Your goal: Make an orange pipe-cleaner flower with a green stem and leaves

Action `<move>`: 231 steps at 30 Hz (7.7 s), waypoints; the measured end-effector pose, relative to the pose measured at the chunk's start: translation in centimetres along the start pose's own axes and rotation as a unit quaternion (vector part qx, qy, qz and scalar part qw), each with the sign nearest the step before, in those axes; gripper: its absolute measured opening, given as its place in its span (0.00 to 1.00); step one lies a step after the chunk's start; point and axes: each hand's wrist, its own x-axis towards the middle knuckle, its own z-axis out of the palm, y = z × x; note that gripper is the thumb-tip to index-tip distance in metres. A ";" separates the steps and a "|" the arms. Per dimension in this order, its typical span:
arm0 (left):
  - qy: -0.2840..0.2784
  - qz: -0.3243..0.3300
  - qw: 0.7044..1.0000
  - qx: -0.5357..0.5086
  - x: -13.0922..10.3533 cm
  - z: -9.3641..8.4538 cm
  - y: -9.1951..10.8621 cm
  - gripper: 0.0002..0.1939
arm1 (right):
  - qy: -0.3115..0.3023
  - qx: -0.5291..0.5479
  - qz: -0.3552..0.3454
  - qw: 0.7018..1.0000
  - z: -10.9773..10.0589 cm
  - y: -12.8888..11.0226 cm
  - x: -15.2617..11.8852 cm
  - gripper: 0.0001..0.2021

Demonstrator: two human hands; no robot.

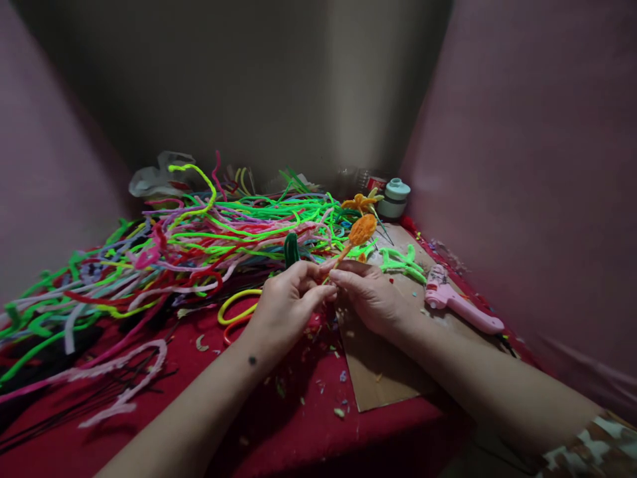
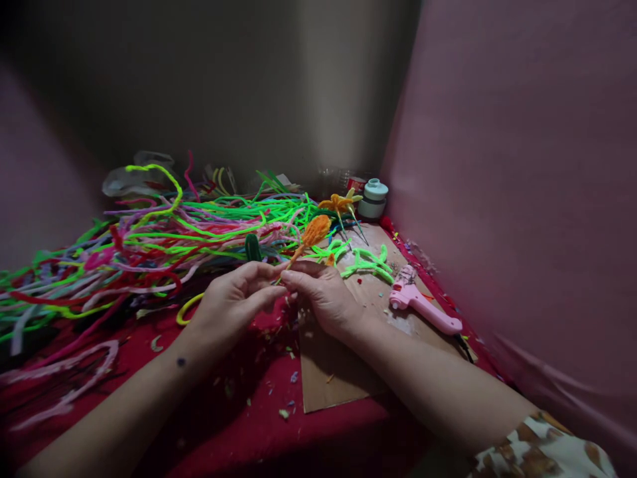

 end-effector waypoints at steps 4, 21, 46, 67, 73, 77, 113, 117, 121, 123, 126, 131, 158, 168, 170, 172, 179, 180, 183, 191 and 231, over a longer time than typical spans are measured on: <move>0.048 0.118 0.955 0.267 -0.5 0.4 -1.4 0.09 | 0.045 -0.051 0.005 0.998 0.1 0.1 -0.3 0.07; -0.134 -0.153 0.925 -0.323 0.1 -0.4 0.8 0.10 | -0.086 0.007 0.007 0.996 -0.8 -0.2 0.2 0.10; 0.020 -0.096 0.939 0.331 2.9 -3.7 -2.2 0.13 | 0.038 -0.036 0.053 0.997 -0.8 -0.4 0.6 0.06; -0.069 -0.070 0.991 -0.087 0.9 -2.4 0.5 0.09 | -0.058 -0.018 0.146 0.987 -0.2 -0.5 0.1 0.09; -0.009 -0.088 0.989 -0.120 1.1 -1.0 0.5 0.11 | -0.025 -0.023 0.140 0.990 -0.1 -0.5 0.1 0.09; 0.066 -0.089 0.991 -0.071 0.7 -0.2 1.1 0.09 | 0.005 0.017 0.128 0.992 -0.1 -0.3 0.2 0.10; 0.006 -0.143 0.951 -0.275 -0.1 1.5 -0.3 0.09 | 0.024 -0.084 0.043 0.995 -0.4 -0.1 -0.4 0.13; 0.058 -0.093 0.983 -0.146 -0.5 2.0 1.1 0.03 | 0.045 -0.123 0.015 0.991 -0.4 -0.4 -0.4 0.13; 0.102 -0.070 0.989 -0.077 -0.7 2.1 1.5 0.02 | 0.061 -0.190 -0.044 0.979 0.1 -1.2 -0.3 0.09; 0.105 -0.084 0.988 -0.082 -0.7 1.9 1.3 0.04 | 0.053 -0.214 -0.059 0.974 0.3 -1.5 -0.3 0.08; 0.099 -0.116 0.980 -0.132 -0.7 1.5 1.1 0.07 | 0.036 -0.234 -0.075 0.969 0.5 -1.8 -0.4 0.07; 0.092 -0.134 0.968 -0.189 -0.6 1.3 1.0 0.07 | 0.030 -0.286 -0.098 0.953 0.3 -1.8 -0.5 0.07; 0.080 -0.112 0.985 -0.108 -0.5 1.2 1.5 0.03 | 0.033 -0.401 -0.123 0.907 0.6 -1.8 -1.0 0.10; -0.009 -0.151 0.968 -0.201 0.2 0.4 0.6 0.02 | 0.037 -0.446 -0.101 0.889 0.8 -1.8 -1.3 0.13; -0.029 -0.155 0.963 -0.219 0.3 0.2 0.3 0.02 | 0.039 -0.452 -0.099 0.886 0.8 -1.8 -1.3 0.13; -0.037 -0.160 0.964 -0.207 0.3 0.1 0.3 0.02 | 0.042 -0.453 -0.105 0.884 0.8 -1.7 -1.3 0.13; 0.001 -0.083 0.997 0.006 -0.4 0.3 1.1 0.06 | 0.044 -0.440 -0.116 0.889 0.9 -1.7 -1.2 0.13; 0.012 -0.058 0.998 0.039 -0.4 0.5 1.0 0.05 | 0.047 -0.438 -0.117 0.890 0.8 -1.6 -1.2 0.13; 0.039 0.019 0.992 0.117 -0.5 0.9 0.2 0.06 | 0.051 -0.421 -0.125 0.897 0.6 -1.5 -1.1 0.13; 0.085 0.070 0.989 0.097 -0.7 0.9 0.2 0.06 | 0.015 -0.307 -0.122 0.944 0.4 -1.1 -0.8 0.08; -0.181 -0.156 0.923 -0.301 -0.1 -0.8 1.0 0.08 | -0.086 -0.093 -0.060 0.990 -0.4 -1.4 -0.6 0.04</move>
